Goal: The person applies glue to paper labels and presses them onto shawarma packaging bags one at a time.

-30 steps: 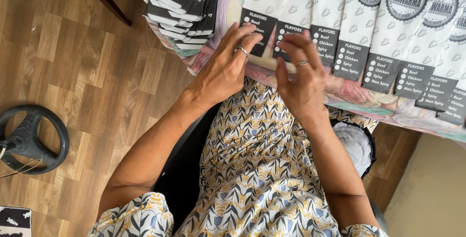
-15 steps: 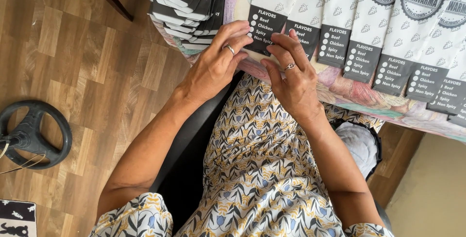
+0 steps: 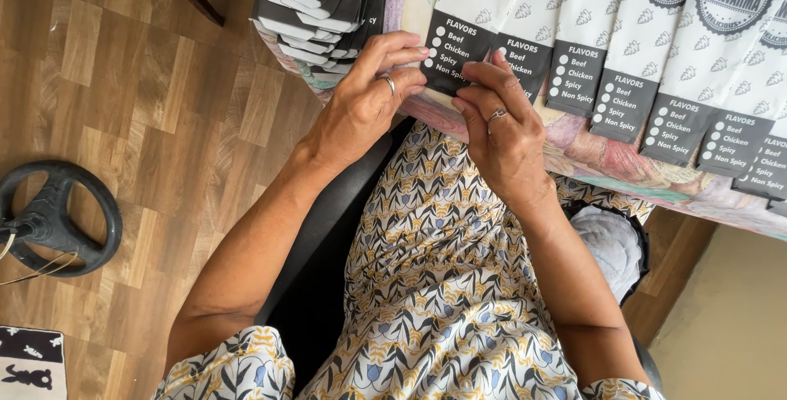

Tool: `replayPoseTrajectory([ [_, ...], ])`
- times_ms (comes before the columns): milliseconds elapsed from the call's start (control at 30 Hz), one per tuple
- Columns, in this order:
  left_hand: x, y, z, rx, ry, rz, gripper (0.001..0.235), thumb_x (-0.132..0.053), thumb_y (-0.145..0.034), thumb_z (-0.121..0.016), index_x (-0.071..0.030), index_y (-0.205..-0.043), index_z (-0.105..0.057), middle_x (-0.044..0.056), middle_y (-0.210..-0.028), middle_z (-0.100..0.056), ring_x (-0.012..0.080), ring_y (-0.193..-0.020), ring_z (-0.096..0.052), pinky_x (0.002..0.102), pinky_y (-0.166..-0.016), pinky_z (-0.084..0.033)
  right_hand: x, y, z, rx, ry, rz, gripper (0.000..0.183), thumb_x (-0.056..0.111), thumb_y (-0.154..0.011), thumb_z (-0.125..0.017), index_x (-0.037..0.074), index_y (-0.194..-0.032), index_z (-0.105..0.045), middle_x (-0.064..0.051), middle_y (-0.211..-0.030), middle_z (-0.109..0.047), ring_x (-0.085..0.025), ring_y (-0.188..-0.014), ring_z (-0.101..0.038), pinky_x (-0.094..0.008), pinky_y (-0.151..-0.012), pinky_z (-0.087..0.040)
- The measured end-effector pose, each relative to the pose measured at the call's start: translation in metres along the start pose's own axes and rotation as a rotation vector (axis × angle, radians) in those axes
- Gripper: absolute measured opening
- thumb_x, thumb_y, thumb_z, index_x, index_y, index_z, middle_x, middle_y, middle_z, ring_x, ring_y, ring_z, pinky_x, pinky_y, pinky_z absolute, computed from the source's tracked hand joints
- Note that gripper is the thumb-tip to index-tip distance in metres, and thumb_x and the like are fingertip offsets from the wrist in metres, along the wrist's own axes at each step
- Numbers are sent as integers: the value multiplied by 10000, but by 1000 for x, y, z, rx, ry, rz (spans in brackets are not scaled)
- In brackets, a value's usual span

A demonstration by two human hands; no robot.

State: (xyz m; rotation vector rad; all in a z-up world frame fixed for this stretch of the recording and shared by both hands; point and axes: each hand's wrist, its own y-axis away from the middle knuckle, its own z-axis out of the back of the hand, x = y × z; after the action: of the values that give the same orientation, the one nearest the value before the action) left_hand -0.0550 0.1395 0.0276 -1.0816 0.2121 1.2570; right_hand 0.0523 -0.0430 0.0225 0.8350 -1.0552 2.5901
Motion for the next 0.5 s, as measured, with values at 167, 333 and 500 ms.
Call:
replayPoseTrajectory([
  [167,3,-2,-6,2,-13,35,75,199,-990,-652,151,-1022,-604,242,-1333,-419,367,-1177,-636,377,-991,-653,5,-6,0,-5,-25,-75,118,-84,-1048,-600,-171,-1001,-665,-244,-1177,-616,-319,-1138,-654,-540,-1248,-365],
  [333,3,-6,-15,11,-96,143,235,-55,-1100,-496,76,-907,-517,223,-1299,-377,322,-1152,-625,395,-990,-658,9,-13,-1,-42,2,-141,87,-146,-974,-638,-99,-900,-635,-205,-1124,-607,-285,-1017,-645,-572,-1216,-405],
  [500,3,-3,-28,-109,-84,209,207,119,-945,-666,31,-1034,-502,211,-1279,-379,279,-1036,-638,363,-898,-619,2,-15,-2,-75,14,-204,142,-131,-885,-743,-40,-868,-636,-178,-1075,-645,-255,-982,-658,-515,-1184,-465],
])
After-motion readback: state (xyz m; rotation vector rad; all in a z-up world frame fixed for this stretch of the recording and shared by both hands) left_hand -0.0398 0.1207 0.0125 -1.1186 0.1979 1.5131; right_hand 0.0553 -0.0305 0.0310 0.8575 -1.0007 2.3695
